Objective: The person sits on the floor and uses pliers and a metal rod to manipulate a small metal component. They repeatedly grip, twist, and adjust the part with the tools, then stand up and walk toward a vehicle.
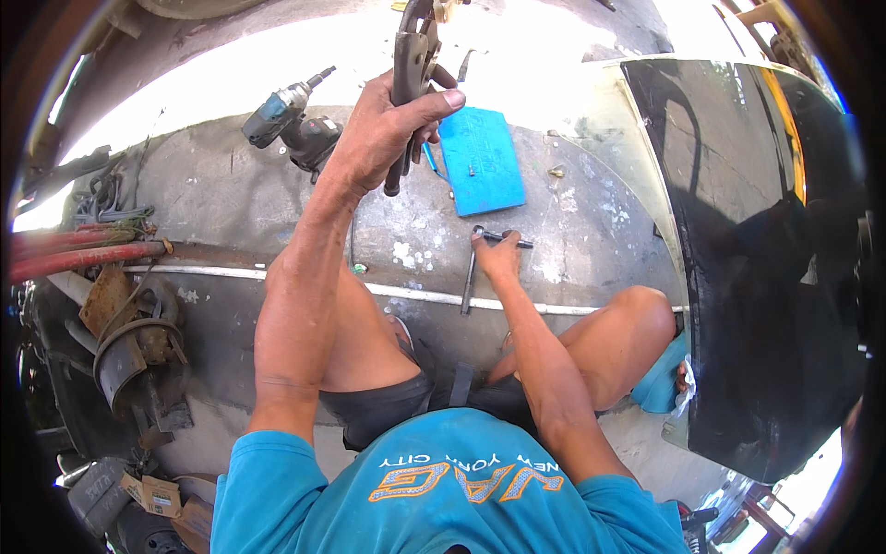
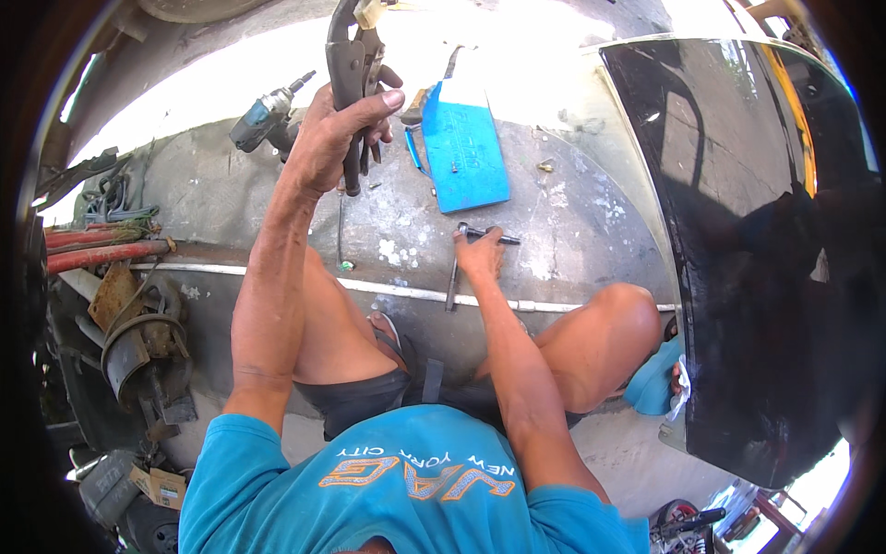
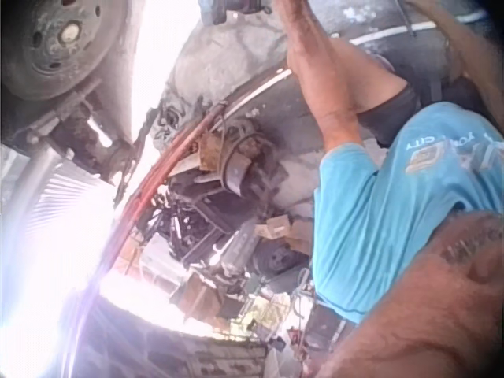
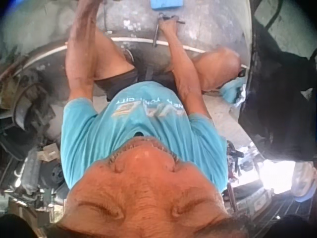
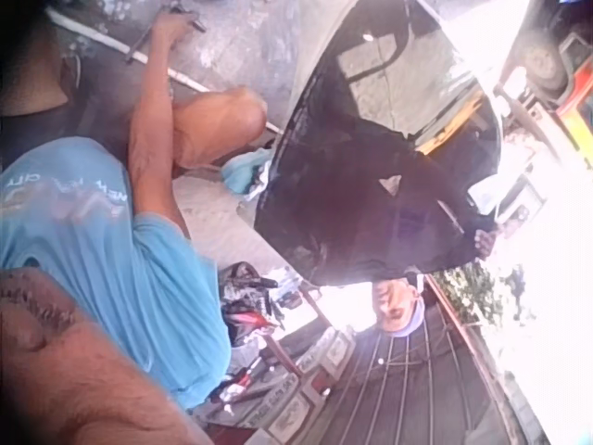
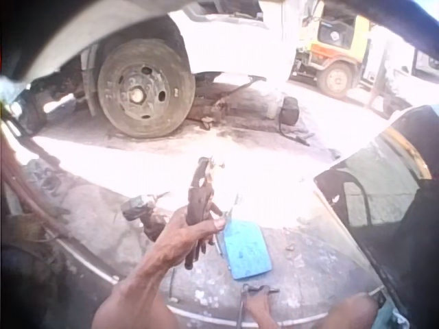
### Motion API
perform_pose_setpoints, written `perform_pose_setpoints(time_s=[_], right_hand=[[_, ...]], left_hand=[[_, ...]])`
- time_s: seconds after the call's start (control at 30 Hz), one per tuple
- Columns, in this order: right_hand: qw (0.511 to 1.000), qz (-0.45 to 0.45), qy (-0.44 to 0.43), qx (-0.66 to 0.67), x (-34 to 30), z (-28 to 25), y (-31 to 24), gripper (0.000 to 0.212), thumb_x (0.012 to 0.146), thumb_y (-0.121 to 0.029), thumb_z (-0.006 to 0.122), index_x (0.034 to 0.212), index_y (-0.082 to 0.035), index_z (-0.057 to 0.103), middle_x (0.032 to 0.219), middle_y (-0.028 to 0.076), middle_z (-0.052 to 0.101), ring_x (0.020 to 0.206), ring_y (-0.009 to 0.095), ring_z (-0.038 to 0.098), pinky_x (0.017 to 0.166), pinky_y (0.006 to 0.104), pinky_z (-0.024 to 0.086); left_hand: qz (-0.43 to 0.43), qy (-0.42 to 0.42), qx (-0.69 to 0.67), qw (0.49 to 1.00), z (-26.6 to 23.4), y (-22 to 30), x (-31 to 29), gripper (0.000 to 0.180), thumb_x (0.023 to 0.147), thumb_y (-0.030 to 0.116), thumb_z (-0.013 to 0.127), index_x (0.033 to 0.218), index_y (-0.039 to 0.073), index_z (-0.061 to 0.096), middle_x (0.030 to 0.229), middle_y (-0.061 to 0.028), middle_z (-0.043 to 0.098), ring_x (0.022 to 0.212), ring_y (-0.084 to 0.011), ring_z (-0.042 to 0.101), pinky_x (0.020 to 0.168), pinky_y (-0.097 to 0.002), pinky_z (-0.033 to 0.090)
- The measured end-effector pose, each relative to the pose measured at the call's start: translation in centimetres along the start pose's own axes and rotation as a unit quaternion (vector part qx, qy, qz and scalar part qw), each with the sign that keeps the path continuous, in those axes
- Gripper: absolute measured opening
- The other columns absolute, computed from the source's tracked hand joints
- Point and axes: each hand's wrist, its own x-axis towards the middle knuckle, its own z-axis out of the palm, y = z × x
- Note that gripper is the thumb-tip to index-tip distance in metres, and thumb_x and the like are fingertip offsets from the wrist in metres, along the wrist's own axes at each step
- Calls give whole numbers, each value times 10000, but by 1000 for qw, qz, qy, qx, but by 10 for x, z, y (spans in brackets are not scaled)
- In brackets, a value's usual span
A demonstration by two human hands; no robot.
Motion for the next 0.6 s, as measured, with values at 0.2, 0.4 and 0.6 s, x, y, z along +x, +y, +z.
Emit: perform_pose_setpoints(time_s=[0.2, 0.4, 0.6], right_hand=[[987, -55, -78, 127, 3, 30, 21, 743, 856, -233, 773, 1451, -111, 345, 1159, 291, 665, 1112, 444, 648, 960, 500, 474], [981, -96, 43, 162, -21, 32, 32, 629, 979, -150, 594, 1529, -88, 294, 1075, 236, 672, 922, 382, 669, 839, 452, 504], [905, -179, -95, 374, -95, -103, 2, 598, 1043, -170, 489, 1582, -61, 254, 876, 69, 547, 635, 82, 483, 535, 243, 417]], left_hand=[[-37, -22, -30, 999, 16, 7, 2, 408, 822, 403, 789, 953, 41, 652, 682, 5, 545, 639, -96, 534, 584, -265, 424], [-51, -19, 13, 998, 15, 0, -1, 399, 802, 411, 778, 888, 39, 660, 614, 24, 501, 570, -91, 494, 580, -260, 422], [-45, -108, 19, 993, 29, 0, -6, 283, 872, 270, 699, 960, 19, 604, 912, -143, 698, 837, -197, 622, 761, -374, 496]])
